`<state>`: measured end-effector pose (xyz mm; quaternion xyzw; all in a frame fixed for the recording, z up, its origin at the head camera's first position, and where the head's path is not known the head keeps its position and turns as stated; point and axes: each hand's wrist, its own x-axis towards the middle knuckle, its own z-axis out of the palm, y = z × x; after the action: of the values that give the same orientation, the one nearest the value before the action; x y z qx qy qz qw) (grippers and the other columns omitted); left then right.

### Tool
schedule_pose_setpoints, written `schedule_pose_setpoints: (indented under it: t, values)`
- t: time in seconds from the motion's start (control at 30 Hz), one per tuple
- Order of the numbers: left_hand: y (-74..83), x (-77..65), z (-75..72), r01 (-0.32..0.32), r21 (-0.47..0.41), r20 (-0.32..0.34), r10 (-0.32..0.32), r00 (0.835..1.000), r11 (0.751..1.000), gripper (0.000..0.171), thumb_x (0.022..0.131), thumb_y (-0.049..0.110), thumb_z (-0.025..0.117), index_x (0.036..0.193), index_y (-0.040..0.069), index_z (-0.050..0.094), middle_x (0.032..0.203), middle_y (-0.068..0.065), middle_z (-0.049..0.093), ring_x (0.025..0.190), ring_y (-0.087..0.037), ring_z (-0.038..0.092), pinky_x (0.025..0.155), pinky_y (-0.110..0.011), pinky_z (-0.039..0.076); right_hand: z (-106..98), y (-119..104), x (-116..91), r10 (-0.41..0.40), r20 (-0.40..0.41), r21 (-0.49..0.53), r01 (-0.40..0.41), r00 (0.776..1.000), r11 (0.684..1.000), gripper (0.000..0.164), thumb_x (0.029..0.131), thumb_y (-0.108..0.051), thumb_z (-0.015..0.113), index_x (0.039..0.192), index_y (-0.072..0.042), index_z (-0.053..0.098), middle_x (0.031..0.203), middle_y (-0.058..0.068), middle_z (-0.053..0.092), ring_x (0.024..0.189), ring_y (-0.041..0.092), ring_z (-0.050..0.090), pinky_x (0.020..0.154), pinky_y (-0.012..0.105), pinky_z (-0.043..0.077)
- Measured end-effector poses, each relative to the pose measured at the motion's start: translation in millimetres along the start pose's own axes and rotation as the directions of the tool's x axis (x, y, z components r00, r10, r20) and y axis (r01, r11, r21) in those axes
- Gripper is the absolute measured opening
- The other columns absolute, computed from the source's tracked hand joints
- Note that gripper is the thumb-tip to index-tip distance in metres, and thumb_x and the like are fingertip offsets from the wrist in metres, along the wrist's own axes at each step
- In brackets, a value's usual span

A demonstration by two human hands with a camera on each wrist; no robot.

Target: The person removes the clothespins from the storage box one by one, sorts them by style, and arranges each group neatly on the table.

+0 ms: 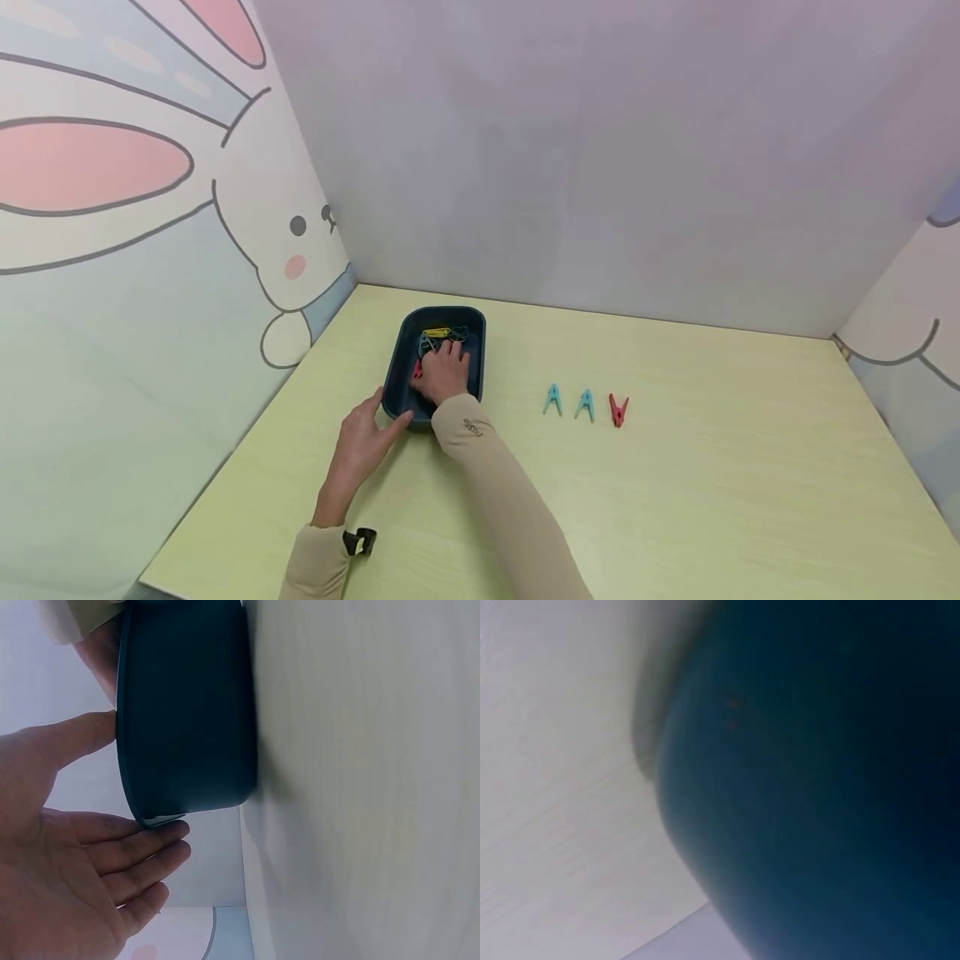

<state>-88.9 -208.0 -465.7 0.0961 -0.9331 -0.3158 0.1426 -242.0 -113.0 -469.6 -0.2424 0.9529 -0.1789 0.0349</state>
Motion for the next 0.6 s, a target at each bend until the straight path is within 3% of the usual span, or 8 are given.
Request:
schedule_pose_setpoints:
  t: [0.47,0.6]
  values:
    - [1.2,-0.8,0.9,0.015,-0.010,0.006,-0.015,1.000,1.000,0.070,0.099,0.034,0.071,0.146,-0.013,0.048,0.141,-0.031,0.056,0.128,-0.047,0.055,0.107,-0.060,0.042,0.0,5.5,-1.2,-0.031,-0.021,0.010,0.032,0.999,0.999,0.045,0.089,-0.050,0.079,0.091,-0.005,0.075,0.133,0.022,0.057,0.125,0.039,0.047,0.103,0.055,0.045]
    - [1.8,-1.0,-0.8,0.027,-0.003,0.011,-0.027,1.000,1.000,0.072,0.100,0.035,0.071,0.147,-0.014,0.047,0.143,-0.032,0.054,0.130,-0.047,0.053,0.109,-0.060,0.041,-3.5,7.8,-3.4,-0.042,-0.038,0.008,0.043,0.998,0.999,0.049,0.089,-0.051,0.078,0.098,-0.003,0.074,0.131,0.021,0.058,0.123,0.038,0.049,0.102,0.054,0.046]
